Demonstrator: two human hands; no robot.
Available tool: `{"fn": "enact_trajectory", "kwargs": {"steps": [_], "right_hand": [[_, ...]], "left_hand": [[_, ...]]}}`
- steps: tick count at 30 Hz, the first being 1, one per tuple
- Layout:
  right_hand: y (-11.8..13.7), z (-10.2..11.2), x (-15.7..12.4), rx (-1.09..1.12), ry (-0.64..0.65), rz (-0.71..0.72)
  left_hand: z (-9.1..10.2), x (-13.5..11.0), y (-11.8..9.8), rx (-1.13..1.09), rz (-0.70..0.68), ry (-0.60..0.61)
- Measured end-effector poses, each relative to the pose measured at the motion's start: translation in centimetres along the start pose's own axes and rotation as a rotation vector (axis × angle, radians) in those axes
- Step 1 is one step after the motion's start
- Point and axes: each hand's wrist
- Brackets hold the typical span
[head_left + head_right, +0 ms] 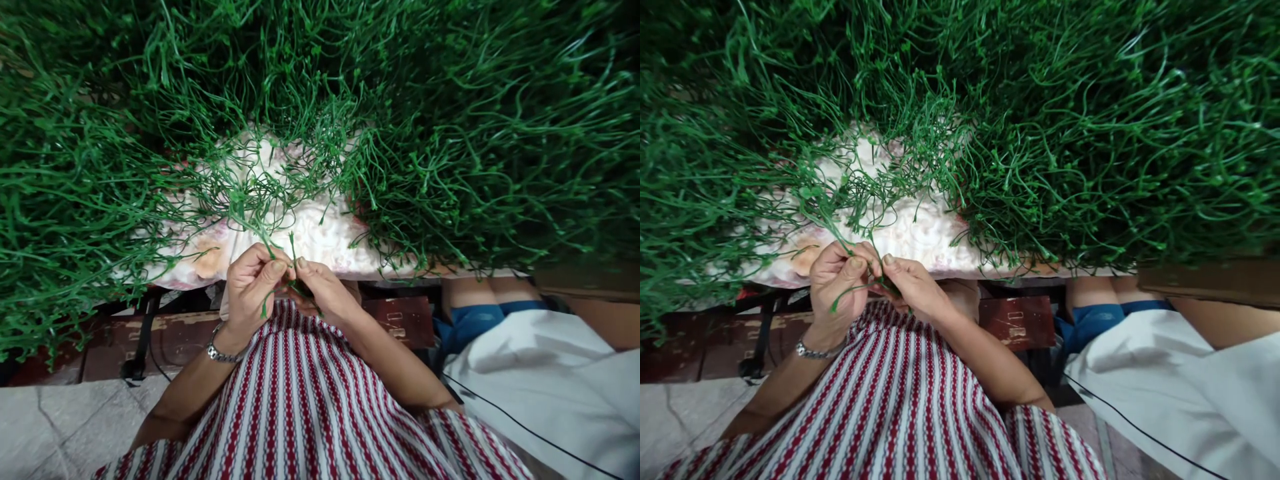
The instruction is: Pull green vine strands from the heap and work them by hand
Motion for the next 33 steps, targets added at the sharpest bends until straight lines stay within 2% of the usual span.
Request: {"fn": "enact_trajectory", "kwargs": {"steps": [5,8,10,16,24,28,33], "right_hand": [[-0.3,0.1,0.0,0.325,0.173,-0.072],[-0.7,0.4,0.1,0.402,0.287,-0.041],[-1.0,0.5,0.1,0.415,0.312,-0.014],[-1.5,0.6,0.1,0.429,0.283,0.038],[-1.3,0.4,0.1,0.464,0.274,0.038],[-0.9,0.2,0.2,0.466,0.211,0.053],[-1.1,-0.3,0.3,0.330,0.094,0.111]], "left_hand": [[0.0,-0.2,0.3,-0.018,-0.015,0.037],[0.0,-0.1,0.7,0.001,-0.102,0.037],[0.1,-0.1,0.9,0.012,-0.131,0.029],[0.2,-0.3,0.9,0.081,-0.113,0.037],[1.1,-0.7,1.4,0.302,-0.200,0.118],[1.1,-0.5,1.5,0.270,-0.218,0.178],[0.6,-0.1,1.5,0.175,-0.189,0.109]]}}
Point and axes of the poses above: each hand's wrist, its own x-axis towards the middle knuckle, its own z-axis out of the back of the hand, y = z × x, and after that the axes turned 14 degrees about y, right-handed
